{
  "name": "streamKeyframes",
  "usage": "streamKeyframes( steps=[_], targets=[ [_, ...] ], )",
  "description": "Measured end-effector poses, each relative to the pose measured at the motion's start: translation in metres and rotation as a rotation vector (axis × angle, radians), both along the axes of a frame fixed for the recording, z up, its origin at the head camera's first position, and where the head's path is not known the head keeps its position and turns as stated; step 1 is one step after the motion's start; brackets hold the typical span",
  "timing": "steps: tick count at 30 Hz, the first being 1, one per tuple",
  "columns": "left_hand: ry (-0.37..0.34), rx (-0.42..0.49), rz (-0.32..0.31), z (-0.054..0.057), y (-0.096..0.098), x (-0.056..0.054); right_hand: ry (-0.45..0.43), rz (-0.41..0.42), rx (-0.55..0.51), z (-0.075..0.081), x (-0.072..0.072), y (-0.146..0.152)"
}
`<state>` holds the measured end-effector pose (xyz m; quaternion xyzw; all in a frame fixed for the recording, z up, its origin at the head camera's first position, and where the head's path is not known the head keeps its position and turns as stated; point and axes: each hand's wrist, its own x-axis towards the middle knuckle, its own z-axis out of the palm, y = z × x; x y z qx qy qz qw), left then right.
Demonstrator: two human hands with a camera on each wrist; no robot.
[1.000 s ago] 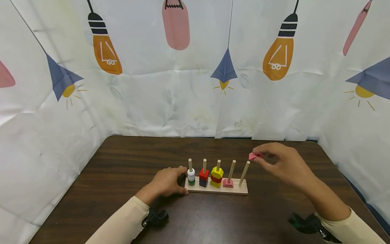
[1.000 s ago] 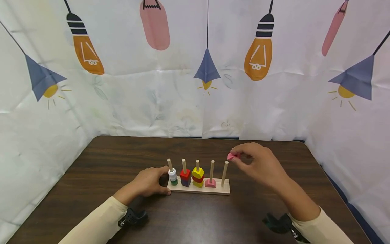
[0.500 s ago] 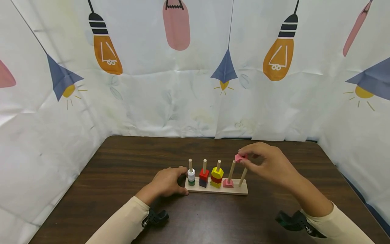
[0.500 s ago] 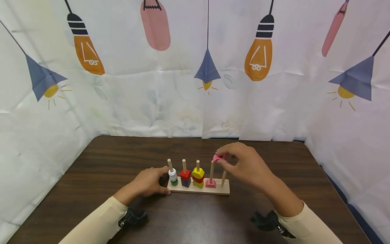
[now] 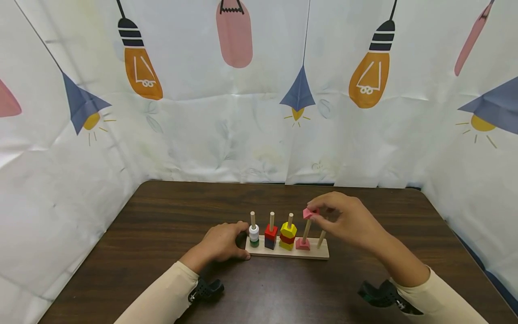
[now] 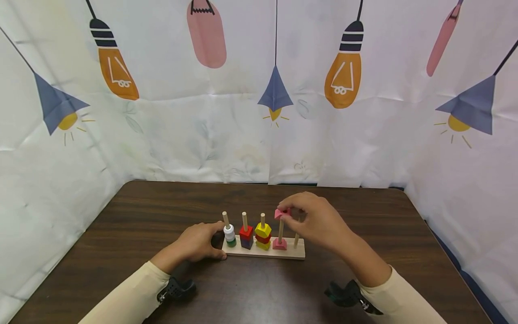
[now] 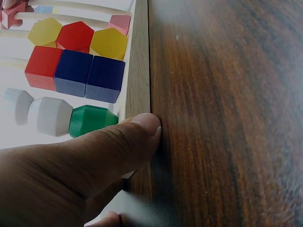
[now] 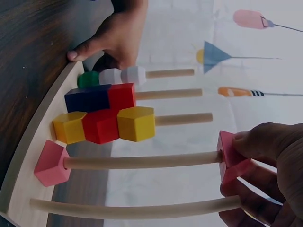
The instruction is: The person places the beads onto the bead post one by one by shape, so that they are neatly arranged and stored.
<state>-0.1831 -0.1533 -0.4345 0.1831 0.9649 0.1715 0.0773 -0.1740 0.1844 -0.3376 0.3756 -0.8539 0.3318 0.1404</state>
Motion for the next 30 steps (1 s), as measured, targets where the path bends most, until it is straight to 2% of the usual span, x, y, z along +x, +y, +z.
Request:
streamKeyframes(
  steps=[9,20,25,30],
  targets=[
    [0.003,0.002,-0.004,-0.001,-0.001,0.000,-0.103,-0.018,0.015,-0.014,-0.002,-0.004],
    [0.007,0.002,-0.010,-0.002,-0.001,0.000,-0.247,-0.097,0.019,-0.042,-0.002,-0.003],
    [0.005,0.001,-0.006,-0.002,0.000,0.000,-0.283,-0.116,-0.033,-0.056,-0.002,-0.002],
    [0.006,0.001,-0.005,-0.002,-0.001,-0.001,-0.353,-0.084,-0.072,-0.073,-0.006,-0.001]
  ],
)
